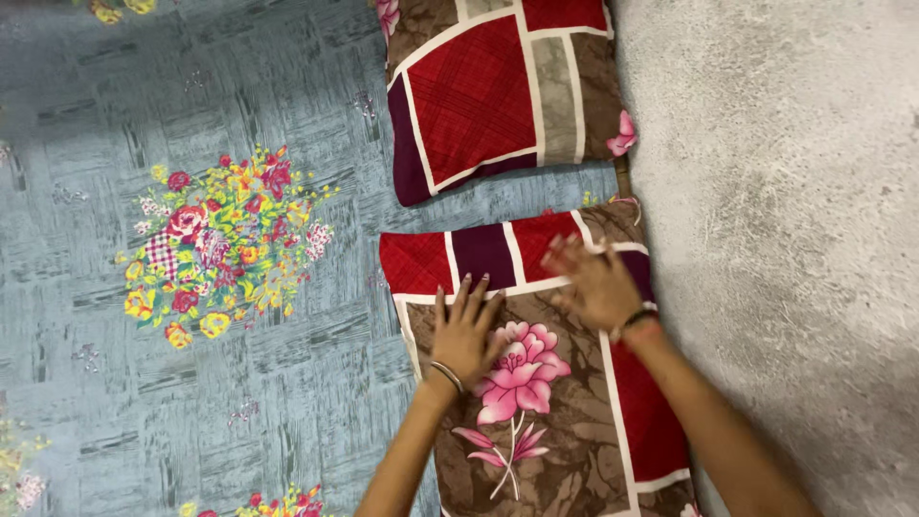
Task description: The person smoothes a patterned bedsheet and arranges two pillows on a bed by hand.
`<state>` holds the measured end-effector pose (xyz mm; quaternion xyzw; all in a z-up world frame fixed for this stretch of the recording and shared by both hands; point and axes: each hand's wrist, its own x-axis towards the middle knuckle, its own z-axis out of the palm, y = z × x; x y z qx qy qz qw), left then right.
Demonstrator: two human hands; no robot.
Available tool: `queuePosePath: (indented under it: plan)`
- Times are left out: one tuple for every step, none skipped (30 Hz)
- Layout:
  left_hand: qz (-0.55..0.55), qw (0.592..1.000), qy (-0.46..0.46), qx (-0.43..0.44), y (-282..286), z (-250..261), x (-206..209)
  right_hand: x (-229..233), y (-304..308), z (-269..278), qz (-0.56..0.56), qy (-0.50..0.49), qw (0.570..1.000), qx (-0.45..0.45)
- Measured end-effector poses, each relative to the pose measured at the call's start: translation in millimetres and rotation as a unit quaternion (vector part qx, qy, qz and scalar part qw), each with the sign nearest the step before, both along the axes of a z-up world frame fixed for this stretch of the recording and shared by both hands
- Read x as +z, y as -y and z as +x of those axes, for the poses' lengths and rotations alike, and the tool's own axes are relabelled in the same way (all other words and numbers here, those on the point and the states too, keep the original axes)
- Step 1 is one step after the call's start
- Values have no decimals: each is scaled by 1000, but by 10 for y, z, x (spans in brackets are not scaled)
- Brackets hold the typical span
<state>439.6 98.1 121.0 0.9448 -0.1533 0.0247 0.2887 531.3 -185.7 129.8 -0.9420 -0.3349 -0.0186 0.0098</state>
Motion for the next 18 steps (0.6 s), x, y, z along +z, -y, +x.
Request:
queuePosePath:
  plan:
    - [11,1000,-9,0,62,-66,86,12,84,120,-11,-9,1000,-17]
    - [22,1000,-18,-3,95,-117,149,1,105,195,11,-22,999,-38]
    - [44,997,-62,2,110,-114,185,-6,86,251,33,-35,997,-59]
    - [65,992,-105,8,125,-76,203,28,73,261,54,-47,994,-78]
    - [87,985,-147,14,148,-70,213,94,56,226,67,-12,991,-119]
    - [96,987,-119,40,179,-102,213,162,-10,177,81,22,984,-159]
    - [105,988,-91,65,227,-130,196,227,-101,120,94,56,974,-199]
    - [109,988,-65,84,325,-205,165,274,-187,-56,141,33,975,-166]
    - [113,988,-67,78,385,-315,133,281,-341,-309,188,11,973,-133]
    - [115,988,-67,73,426,-412,107,295,-480,-552,233,-8,968,-98]
    - [117,989,-67,69,485,-508,88,335,-516,-790,278,-27,958,-61]
    - [102,990,-71,62,534,-609,72,354,-555,-1046,186,4,982,10]
    - [86,992,-76,56,588,-716,62,345,-569,-1216,91,32,992,80]
    - [73,993,-83,52,617,-804,46,335,-441,-1244,21,-67,997,-18]
    - [78,992,-79,55,610,-850,24,342,-198,-1244,-48,-165,978,-116]
    - [81,992,-75,61,598,-877,2,348,53,-1285,-119,-258,936,-208]
    - [83,992,-72,67,595,-911,-10,301,203,-1340,-28,-185,954,-235]
    - [96,990,-64,76,616,-916,-14,228,305,-1340,62,-106,958,-260]
